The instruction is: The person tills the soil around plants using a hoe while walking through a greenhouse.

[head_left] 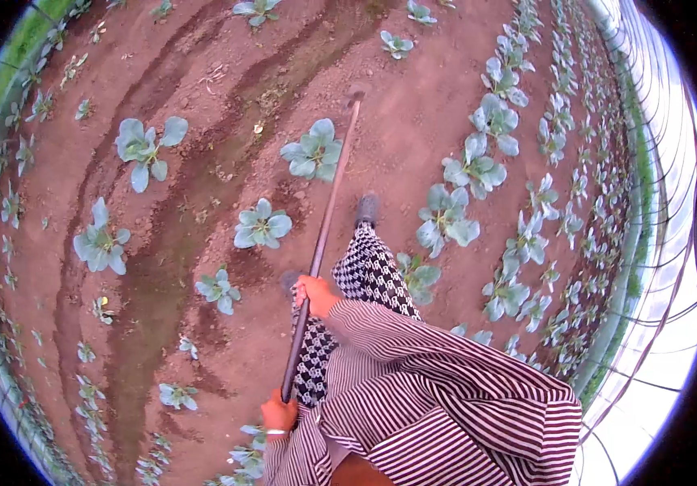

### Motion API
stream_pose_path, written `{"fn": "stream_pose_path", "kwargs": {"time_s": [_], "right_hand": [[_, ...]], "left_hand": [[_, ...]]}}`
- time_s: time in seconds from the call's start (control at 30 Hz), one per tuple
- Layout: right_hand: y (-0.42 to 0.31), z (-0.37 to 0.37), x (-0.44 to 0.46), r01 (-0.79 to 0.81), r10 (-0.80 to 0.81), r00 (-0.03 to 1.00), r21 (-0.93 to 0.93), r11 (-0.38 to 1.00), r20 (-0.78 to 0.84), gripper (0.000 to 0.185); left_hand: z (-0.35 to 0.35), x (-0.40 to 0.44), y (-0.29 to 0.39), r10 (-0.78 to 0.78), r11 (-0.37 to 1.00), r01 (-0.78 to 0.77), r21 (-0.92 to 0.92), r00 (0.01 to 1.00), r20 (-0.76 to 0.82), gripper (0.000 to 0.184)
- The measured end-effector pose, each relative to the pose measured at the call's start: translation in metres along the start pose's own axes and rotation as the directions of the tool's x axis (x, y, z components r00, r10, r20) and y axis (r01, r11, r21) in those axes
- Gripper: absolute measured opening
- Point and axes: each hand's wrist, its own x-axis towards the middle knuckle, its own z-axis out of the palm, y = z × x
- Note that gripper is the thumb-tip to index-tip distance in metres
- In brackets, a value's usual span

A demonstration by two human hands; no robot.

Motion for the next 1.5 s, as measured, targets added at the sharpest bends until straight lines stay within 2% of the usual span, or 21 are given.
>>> {"fn": "stream_pose_path", "kwargs": {"time_s": [0.03,0.2,0.4,0.57,0.67,0.7,0.8,0.87,0.9,0.93,1.0,1.07,1.1,1.2,1.23,1.27,1.33,1.37,1.4,1.43,1.5], "right_hand": [[-0.024,0.005,-0.002,0.053,-0.053,0.998,0.006,0.999,0.040,0.015],[-0.196,0.012,0.014,0.183,-0.181,0.975,0.003,0.983,0.130,0.016],[-0.432,0.013,-0.003,0.427,-0.419,0.904,-0.100,0.899,0.086,0.016],[-0.535,-0.011,0.002,0.379,-0.373,0.925,-0.141,0.914,0.068,0.019],[-0.546,-0.026,0.027,0.344,-0.329,0.938,-0.175,0.922,0.112,0.019],[-0.539,-0.025,0.033,0.325,-0.329,0.944,-0.247,0.913,0.026,0.017],[-0.486,-0.057,0.068,0.333,-0.309,0.943,-0.336,0.881,0.126,0.009],[-0.451,-0.063,0.065,0.130,-0.152,0.985,-0.236,0.963,-0.077,0.014],[-0.439,-0.066,0.063,0.143,-0.150,0.988,-0.200,0.969,-0.020,0.013],[-0.430,-0.061,0.055,0.185,-0.200,0.979,-0.271,0.945,-0.027,0.017],[-0.416,-0.053,0.037,0.063,-0.141,0.976,-0.403,0.913,-0.166,0.018],[-0.393,-0.055,0.021,0.051,-0.094,0.987,-0.303,0.952,-0.130,0.015],[-0.392,-0.050,0.014,-0.058,0.005,0.984,-0.293,0.954,-0.179,0.012],[-0.401,-0.045,0.011,-0.117,0.111,0.992,-0.125,0.985,-0.059,0.014],[-0.410,-0.034,0.012,0.053,-0.063,0.997,-0.179,0.983,-0.050,0.013],[-0.426,-0.023,0.016,0.071,-0.104,0.989,-0.282,0.957,-0.103,0.014],[-0.447,-0.027,0.040,0.283,-0.281,0.958,-0.297,0.912,0.050,0.016],[-0.456,-0.028,0.060,0.291,-0.298,0.954,-0.348,0.891,0.033,0.018],[-0.470,-0.021,0.063,0.266,-0.278,0.960,-0.249,0.931,-0.015,0.020],[-0.476,-0.025,0.075,0.246,-0.257,0.966,-0.270,0.931,-0.006,0.016],[-0.463,-0.053,0.093,0.292,-0.275,0.957,-0.321,0.901,0.096,0.013]], "left_hand": [[0.000,0.015,0.016,0.020,0.999,-0.020,0.040,1.000,-0.006,0.027],[0.032,0.116,0.134,0.112,0.985,-0.120,-0.123,0.991,-0.069,0.023],[0.057,0.207,0.342,0.137,0.938,-0.184,-0.294,0.975,-0.174,0.019],[0.085,0.231,0.457,0.077,0.896,-0.102,-0.433,0.994,-0.075,0.020],[0.083,0.225,0.487,-0.003,0.915,0.015,-0.402,1.000,0.030,0.023],[0.074,0.220,0.493,-0.054,0.927,0.082,-0.366,0.995,0.085,0.022],[0.056,0.196,0.486,-0.087,0.912,0.144,-0.384,0.983,0.161,0.021],[0.049,0.173,0.478,-0.179,0.925,0.245,-0.290,0.955,0.238,0.021],[0.035,0.164,0.481,-0.164,0.927,0.229,-0.298,0.960,0.227,0.022],[0.022,0.158,0.482,-0.141,0.929,0.204,-0.308,0.967,0.213,0.023],[0.020,0.133,0.454,-0.126,0.936,0.196,-0.292,0.962,0.242,0.025],[0.012,0.115,0.439,-0.163,0.936,0.226,-0.271,0.958,0.237,0.026],[0.011,0.110,0.431,-0.195,0.910,0.267,-0.317,0.951,0.242,0.026],[0.023,0.116,0.416,-0.196,0.977,0.208,-0.041,0.960,0.201,0.028],[0.028,0.124,0.418,-0.241,0.940,0.281,-0.194,0.949,0.205,0.028],[0.031,0.136,0.420,-0.172,0.941,0.213,-0.265,0.970,0.172,0.030],[0.038,0.166,0.440,-0.127,0.942,0.163,-0.295,0.982,0.139,0.031],[0.040,0.181,0.449,-0.132,0.951,0.170,-0.257,0.979,0.158,0.031],[0.049,0.192,0.453,-0.152,0.953,0.186,-0.238,0.977,0.152,0.032],[0.051,0.200,0.461,-0.137,0.952,0.168,-0.255,0.981,0.139,0.032],[0.054,0.198,0.464,-0.116,0.948,0.153,-0.279,0.983,0.143,0.032]]}}
